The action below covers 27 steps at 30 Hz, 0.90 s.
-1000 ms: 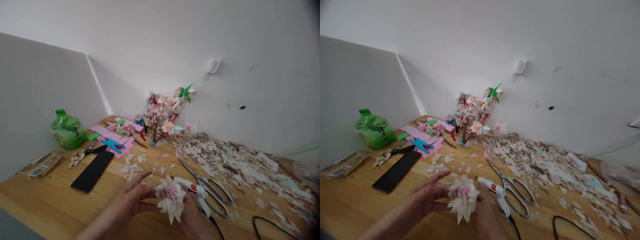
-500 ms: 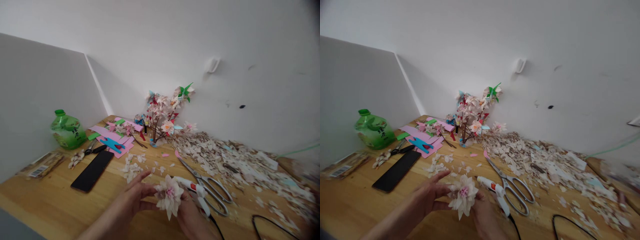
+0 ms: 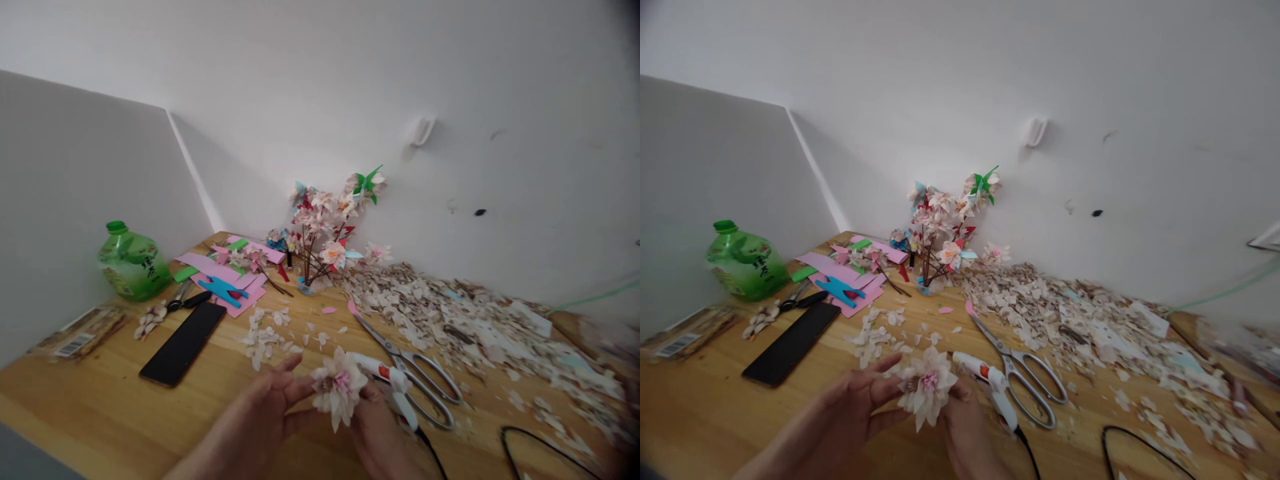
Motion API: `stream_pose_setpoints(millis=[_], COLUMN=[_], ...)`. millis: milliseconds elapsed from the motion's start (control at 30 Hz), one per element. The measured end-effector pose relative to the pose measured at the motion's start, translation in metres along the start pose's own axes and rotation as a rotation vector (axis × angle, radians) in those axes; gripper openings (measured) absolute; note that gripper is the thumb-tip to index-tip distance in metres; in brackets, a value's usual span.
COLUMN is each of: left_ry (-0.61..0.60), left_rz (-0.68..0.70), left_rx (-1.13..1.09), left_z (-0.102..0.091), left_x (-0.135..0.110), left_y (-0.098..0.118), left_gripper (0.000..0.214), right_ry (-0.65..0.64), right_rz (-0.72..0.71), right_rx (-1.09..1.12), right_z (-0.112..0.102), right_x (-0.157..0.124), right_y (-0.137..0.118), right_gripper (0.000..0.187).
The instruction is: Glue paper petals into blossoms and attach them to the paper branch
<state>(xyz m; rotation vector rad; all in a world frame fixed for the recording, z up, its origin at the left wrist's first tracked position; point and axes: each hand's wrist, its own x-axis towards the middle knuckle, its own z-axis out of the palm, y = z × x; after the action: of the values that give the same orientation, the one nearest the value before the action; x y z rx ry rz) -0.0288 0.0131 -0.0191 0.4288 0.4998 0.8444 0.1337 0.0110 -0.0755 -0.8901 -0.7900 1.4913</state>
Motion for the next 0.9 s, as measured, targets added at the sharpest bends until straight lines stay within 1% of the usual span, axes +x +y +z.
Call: stream_pose_setpoints(millis=[67,100,200,267,333,400,467,567,667,733,767,867,900], left_ry=[-0.091,-0.134,-0.249,-0.292,-0.285,-0.246,-0.193,-0.162,-0.160,-0.154,-0.153,-0.136,-0.121], left_rz=[-0.030,-0.041,-0.071,-0.070,-0.061,-0.056,-0.049,-0.021,0.048,0.080,0.079,0.095,0.105], left_rx=[-0.056,-0.085,-0.166,-0.193,-0.192,-0.168,-0.127,-0.059,0.001,0.040,0.058,0.111,0.133], left_z=[0.000,0.000,0.000,0.000,-0.001,-0.002,-0.003,-0.002,-0.002,-0.004,-0.006,-0.012,-0.014], left_x=[-0.002,-0.002,-0.005,-0.005,-0.006,-0.006,-0.006,-0.007,-0.007,-0.005,-0.003,0.002,0.003], left_y=[0.000,0.000,-0.002,-0.003,-0.004,-0.003,-0.002,-0.002,-0.005,-0.008,-0.010,-0.016,-0.017], left_gripper=[0.031,0.029,0.030,0.030,0.028,0.027,0.028,0.034,0.038,0.046,0.055,0.094,0.103], right_ry=[0.027,0.045,0.080,0.071,0.052,0.047,0.053,0.044,0.037,0.067,0.096,0.161,0.169], right_rz=[-0.002,-0.002,-0.001,-0.004,-0.016,-0.036,-0.024,0.012,0.018,0.058,0.097,0.206,0.220], right_rx=[-0.016,-0.021,-0.009,0.002,-0.019,-0.051,-0.052,-0.030,-0.016,0.032,0.078,0.227,0.258], right_z=[0.000,0.000,-0.002,-0.004,-0.006,-0.006,-0.004,0.003,0.012,0.014,0.014,0.010,0.009], right_x=[-0.001,-0.001,-0.002,-0.002,-0.001,-0.001,-0.001,-0.002,-0.006,-0.008,-0.009,-0.010,-0.010], right_y=[0.000,0.000,0.000,0.002,0.003,0.004,0.002,-0.005,-0.014,-0.017,-0.017,-0.015,-0.013], right_gripper=[0.013,0.012,0.011,0.011,0.010,0.009,0.010,0.011,0.012,0.017,0.019,0.027,0.029])
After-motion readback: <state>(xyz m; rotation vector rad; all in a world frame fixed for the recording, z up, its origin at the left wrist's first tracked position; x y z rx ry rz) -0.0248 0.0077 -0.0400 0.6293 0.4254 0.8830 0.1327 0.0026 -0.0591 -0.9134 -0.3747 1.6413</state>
